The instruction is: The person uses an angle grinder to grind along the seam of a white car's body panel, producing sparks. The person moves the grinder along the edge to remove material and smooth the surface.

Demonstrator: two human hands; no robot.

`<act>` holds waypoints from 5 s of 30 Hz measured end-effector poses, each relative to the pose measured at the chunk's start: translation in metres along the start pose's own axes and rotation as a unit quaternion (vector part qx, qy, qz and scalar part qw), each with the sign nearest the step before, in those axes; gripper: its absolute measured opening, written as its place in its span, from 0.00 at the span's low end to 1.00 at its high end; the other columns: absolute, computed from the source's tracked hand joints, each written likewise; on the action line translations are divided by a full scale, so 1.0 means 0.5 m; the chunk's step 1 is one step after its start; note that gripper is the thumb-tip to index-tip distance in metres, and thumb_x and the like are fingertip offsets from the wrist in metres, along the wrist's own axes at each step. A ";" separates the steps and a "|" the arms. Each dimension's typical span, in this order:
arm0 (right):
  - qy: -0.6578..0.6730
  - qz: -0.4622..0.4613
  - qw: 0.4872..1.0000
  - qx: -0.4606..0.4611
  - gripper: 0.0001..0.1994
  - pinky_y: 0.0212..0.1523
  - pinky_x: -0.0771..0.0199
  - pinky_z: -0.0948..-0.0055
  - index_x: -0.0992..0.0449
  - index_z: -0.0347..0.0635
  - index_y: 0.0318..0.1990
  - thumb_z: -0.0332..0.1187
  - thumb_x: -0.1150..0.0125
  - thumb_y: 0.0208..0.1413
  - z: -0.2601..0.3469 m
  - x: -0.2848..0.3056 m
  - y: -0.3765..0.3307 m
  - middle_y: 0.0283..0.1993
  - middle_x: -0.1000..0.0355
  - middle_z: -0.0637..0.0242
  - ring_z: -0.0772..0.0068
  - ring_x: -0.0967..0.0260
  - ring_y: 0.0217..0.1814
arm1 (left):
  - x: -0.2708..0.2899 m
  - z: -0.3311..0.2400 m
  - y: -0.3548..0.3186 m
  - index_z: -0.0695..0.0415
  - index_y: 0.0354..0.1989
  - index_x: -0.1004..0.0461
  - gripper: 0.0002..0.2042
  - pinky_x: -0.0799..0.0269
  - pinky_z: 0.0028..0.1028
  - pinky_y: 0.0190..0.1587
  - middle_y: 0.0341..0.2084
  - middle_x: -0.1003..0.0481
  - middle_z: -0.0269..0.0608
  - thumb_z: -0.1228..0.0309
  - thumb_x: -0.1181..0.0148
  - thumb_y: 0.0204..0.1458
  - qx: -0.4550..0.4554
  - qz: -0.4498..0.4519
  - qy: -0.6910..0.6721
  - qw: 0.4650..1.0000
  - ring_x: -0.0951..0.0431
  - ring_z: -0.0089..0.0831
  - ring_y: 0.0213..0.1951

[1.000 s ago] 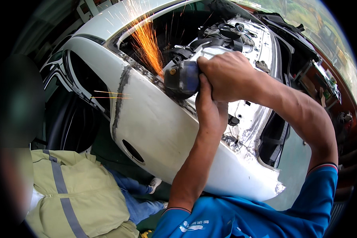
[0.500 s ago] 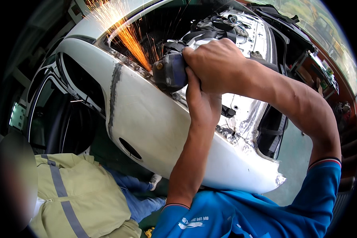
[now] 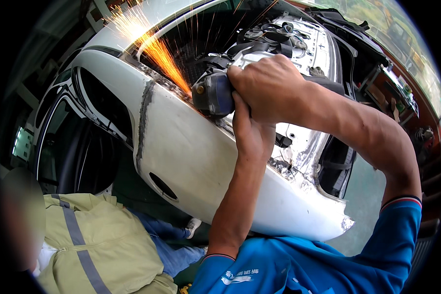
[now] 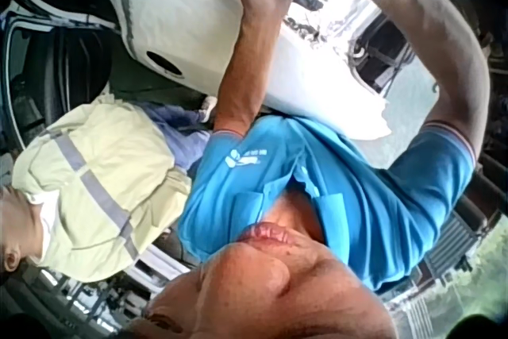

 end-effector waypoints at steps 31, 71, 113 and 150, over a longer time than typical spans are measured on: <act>0.017 0.031 0.999 -0.022 0.15 0.40 0.22 0.58 0.25 0.34 0.43 0.33 0.37 0.50 -0.004 0.014 0.005 0.33 0.21 0.54 0.51 0.19 0.40 | -0.002 0.004 0.000 0.54 0.70 0.42 0.31 0.39 0.34 0.68 0.65 0.34 0.37 0.44 0.61 0.69 0.013 -0.027 -0.005 1.000 0.34 0.28 0.66; 0.028 0.019 0.998 -0.043 0.15 0.40 0.23 0.57 0.26 0.36 0.44 0.33 0.38 0.52 -0.018 0.018 -0.009 0.34 0.21 0.54 0.52 0.20 0.40 | -0.010 0.014 0.008 0.55 0.70 0.43 0.30 0.36 0.34 0.67 0.65 0.34 0.38 0.46 0.61 0.70 0.017 -0.024 -0.009 1.000 0.33 0.29 0.66; 0.057 0.004 0.998 -0.027 0.20 0.40 0.24 0.54 0.25 0.38 0.47 0.33 0.33 0.45 -0.027 -0.005 0.094 0.32 0.22 0.55 0.48 0.21 0.40 | 0.034 -0.036 0.077 0.54 0.68 0.38 0.31 0.39 0.35 0.64 0.62 0.32 0.39 0.42 0.58 0.68 -0.014 -0.067 0.043 0.997 0.32 0.29 0.64; 0.063 0.013 0.998 -0.021 0.15 0.41 0.23 0.56 0.23 0.40 0.42 0.33 0.35 0.44 -0.031 -0.004 0.100 0.33 0.21 0.56 0.50 0.21 0.42 | 0.031 -0.043 0.073 0.50 0.69 0.38 0.30 0.40 0.36 0.64 0.63 0.32 0.37 0.42 0.58 0.68 -0.022 -0.090 0.077 0.993 0.34 0.28 0.65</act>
Point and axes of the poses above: each hand's wrist, its own y-axis towards the middle knuckle, its own x-axis out of the back of the hand, z = x × y, the point moved 3 cm from there along y, towards the middle knuckle
